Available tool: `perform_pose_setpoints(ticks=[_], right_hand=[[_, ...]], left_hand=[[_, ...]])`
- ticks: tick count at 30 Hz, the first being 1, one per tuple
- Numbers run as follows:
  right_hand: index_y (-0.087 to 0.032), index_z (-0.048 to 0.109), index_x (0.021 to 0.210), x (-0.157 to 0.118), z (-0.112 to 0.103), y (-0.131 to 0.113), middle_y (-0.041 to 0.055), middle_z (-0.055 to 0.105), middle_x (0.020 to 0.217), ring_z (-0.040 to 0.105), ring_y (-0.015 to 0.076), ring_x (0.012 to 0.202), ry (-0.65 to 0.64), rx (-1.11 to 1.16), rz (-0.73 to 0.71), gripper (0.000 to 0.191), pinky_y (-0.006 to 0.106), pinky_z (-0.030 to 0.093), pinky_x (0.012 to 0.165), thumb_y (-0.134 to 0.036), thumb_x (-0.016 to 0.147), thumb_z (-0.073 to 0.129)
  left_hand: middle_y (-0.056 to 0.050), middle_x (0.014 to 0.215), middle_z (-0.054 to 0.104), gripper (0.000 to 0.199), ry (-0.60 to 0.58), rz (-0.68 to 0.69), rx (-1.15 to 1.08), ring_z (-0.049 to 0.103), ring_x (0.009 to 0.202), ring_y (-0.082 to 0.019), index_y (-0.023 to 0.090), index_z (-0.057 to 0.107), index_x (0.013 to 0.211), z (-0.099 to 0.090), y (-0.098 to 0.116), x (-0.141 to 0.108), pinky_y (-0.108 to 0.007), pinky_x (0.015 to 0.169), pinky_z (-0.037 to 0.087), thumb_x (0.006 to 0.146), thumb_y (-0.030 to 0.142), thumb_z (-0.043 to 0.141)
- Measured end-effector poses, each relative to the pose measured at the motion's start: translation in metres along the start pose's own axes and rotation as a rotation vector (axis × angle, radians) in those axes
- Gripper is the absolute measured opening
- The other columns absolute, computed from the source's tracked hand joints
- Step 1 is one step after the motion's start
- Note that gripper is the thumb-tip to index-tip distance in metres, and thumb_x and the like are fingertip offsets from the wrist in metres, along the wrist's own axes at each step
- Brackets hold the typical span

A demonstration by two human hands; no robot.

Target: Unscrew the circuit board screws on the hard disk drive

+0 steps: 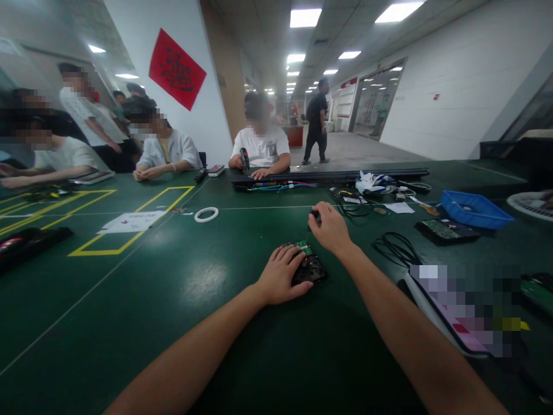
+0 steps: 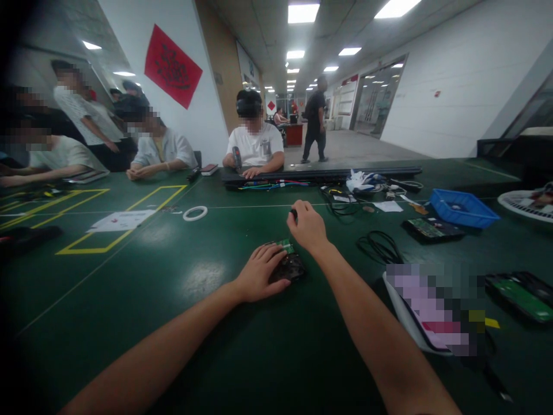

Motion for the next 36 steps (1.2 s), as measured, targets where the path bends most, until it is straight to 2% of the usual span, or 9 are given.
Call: perform_pose_setpoints(ticks=[12, 19, 29, 36], right_hand=[[-0.022, 0.057, 0.106, 0.0001, -0.0004, 0.0008, 0.0108, 0.065, 0.106, 0.064, 0.0268, 0.098, 0.006, -0.004, 0.001, 0.014, 0.036, 0.048, 0.081, -0.033, 0.098, 0.052], [-0.021, 0.058, 0.109, -0.0006, -0.0026, -0.0006, 0.0112, 0.064, 0.108, 0.064, 0.0257, 0.095, -0.003, -0.012, -0.006, 0.015, 0.035, 0.048, 0.082, -0.027, 0.097, 0.051], [-0.021, 0.059, 0.108, -0.0005, -0.0028, -0.0003, 0.0106, 0.064, 0.107, 0.063, 0.0251, 0.091, 0.000, -0.015, 0.008, 0.016, 0.036, 0.048, 0.081, -0.033, 0.099, 0.052], [-0.021, 0.057, 0.106, 0.0001, -0.0018, 0.0007, 0.0099, 0.065, 0.105, 0.064, 0.0251, 0.093, 0.003, 0.038, -0.005, 0.013, 0.035, 0.049, 0.081, -0.026, 0.095, 0.053]], left_hand=[[-0.014, 0.156, 0.045, 0.084, -0.015, -0.011, 0.011, 0.038, 0.147, -0.037, 0.023, 0.042, 0.155, 0.0009, 0.0011, 0.0001, -0.058, 0.125, 0.023, 0.089, 0.071, 0.058], [-0.015, 0.155, 0.046, 0.083, -0.007, -0.002, 0.033, 0.038, 0.147, -0.036, 0.021, 0.044, 0.154, 0.0008, 0.0019, 0.0002, -0.057, 0.125, 0.023, 0.089, 0.071, 0.057], [-0.015, 0.156, 0.046, 0.083, -0.008, 0.001, 0.020, 0.037, 0.147, -0.037, 0.022, 0.043, 0.154, -0.0001, 0.0021, 0.0004, -0.059, 0.125, 0.023, 0.090, 0.071, 0.057], [-0.014, 0.155, 0.047, 0.083, 0.004, 0.008, 0.008, 0.039, 0.146, -0.037, 0.022, 0.043, 0.154, -0.0001, 0.0015, 0.0005, -0.058, 0.125, 0.023, 0.089, 0.071, 0.058]])
Point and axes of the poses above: each hand's wrist, its own x-axis towards the middle knuckle, its own z-axis out of the palm, y = z × x, the point moved 1 cm from there along x, towards the middle knuckle
